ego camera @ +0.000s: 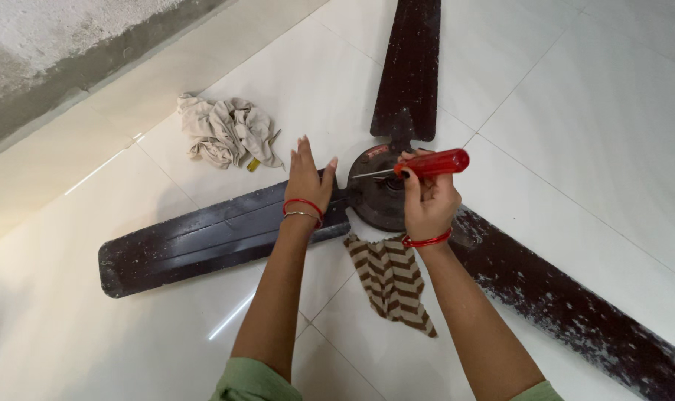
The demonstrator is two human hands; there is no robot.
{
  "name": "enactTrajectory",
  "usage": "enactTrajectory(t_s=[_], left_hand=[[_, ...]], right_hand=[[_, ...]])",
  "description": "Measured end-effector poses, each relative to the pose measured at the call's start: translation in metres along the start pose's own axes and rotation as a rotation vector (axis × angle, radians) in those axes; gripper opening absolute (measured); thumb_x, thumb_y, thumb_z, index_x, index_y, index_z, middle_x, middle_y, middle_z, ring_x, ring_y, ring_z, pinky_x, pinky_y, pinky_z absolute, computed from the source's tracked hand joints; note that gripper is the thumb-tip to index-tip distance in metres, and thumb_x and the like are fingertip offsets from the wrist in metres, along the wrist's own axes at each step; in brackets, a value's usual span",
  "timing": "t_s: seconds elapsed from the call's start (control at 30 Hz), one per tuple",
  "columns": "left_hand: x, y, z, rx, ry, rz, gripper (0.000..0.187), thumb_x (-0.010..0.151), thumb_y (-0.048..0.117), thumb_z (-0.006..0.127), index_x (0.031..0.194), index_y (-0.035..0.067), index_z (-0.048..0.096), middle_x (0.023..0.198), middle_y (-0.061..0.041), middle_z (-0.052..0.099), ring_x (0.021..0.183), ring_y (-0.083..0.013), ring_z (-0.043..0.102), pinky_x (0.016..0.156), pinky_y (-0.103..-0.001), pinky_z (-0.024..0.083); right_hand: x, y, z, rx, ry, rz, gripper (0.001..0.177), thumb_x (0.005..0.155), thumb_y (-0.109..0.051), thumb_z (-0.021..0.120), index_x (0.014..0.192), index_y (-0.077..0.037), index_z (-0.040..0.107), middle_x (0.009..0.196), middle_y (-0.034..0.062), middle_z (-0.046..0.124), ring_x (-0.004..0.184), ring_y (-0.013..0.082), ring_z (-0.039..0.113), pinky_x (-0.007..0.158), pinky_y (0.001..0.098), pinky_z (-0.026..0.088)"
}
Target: The person uses a red screwdriver to remove screws from the central hub of a ceiling fan lying on a tiled floor. They detach two fan blades one by one and place them on the floor.
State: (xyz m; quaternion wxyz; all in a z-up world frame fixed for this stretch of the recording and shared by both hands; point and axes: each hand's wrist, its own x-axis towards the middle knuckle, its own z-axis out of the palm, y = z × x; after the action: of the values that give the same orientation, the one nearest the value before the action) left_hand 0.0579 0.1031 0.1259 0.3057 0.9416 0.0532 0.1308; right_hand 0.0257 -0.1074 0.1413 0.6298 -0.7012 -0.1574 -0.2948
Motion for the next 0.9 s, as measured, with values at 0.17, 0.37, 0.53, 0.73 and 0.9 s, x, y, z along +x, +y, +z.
enactTrajectory(t_s=[0.17,0.37,0.53,0.73,0.9], left_hand=[[-0.009,-0.048,0.014,0.599,-0.586,-0.209,0.145,0.066,0.077,0.081,0.161,0.010,-0.005,0.171,-0.010,-0.006,0.157,-0.0369,-0.008,0.122,-0.067,0.007],[-0.004,-0.045,0.017,0.702,-0.581,-0.190,0.163,0.048,0.067,0.096,0.167,0.018,-0.004,0.168,-0.013,0.017,0.157,-0.0396,0.009,0.121,-0.071,0.009],[-0.025,-0.043,0.030,0.669,-0.530,-0.247,0.162,0.048,0.065,0.098,0.164,0.014,-0.002,0.165,-0.015,0.019,0.154,-0.0407,0.012,0.119,-0.071,0.011],[-0.039,-0.060,0.025,0.646,-0.553,-0.268,0.161,0.051,0.065,0.097,0.165,0.014,-0.005,0.165,-0.018,0.017,0.154,-0.0430,0.012,0.119,-0.072,0.011],[-0.039,-0.061,0.025,0.651,-0.543,-0.253,0.161,0.050,0.065,0.097,0.164,0.016,-0.004,0.166,-0.017,0.015,0.153,-0.0428,0.012,0.119,-0.072,0.012]], right_hand=[[-0.007,0.015,0.002,0.028,-0.043,0.180,0.030,0.104,0.000,0.059,0.133,0.005,0.053,0.123,0.0179,0.071,0.116,0.0221,0.071,0.101,0.0337,0.062],[-0.013,0.025,0.000,-0.035,-0.067,0.201,0.030,0.104,-0.001,0.057,0.133,0.004,0.052,0.124,0.0168,0.071,0.115,0.0218,0.072,0.097,0.0324,0.062],[-0.029,0.021,0.000,-0.054,-0.078,0.196,0.030,0.103,-0.002,0.058,0.132,0.005,0.053,0.121,0.0171,0.071,0.112,0.0213,0.073,0.093,0.0320,0.063],[-0.047,-0.003,0.021,-0.174,-0.101,0.161,0.028,0.102,-0.002,0.060,0.129,0.003,0.055,0.119,0.0164,0.073,0.109,0.0218,0.075,0.090,0.0318,0.064],[-0.042,-0.004,0.019,-0.191,-0.164,0.078,0.028,0.103,-0.001,0.056,0.130,0.003,0.052,0.120,0.0181,0.071,0.114,0.0253,0.073,0.088,0.0329,0.064]])
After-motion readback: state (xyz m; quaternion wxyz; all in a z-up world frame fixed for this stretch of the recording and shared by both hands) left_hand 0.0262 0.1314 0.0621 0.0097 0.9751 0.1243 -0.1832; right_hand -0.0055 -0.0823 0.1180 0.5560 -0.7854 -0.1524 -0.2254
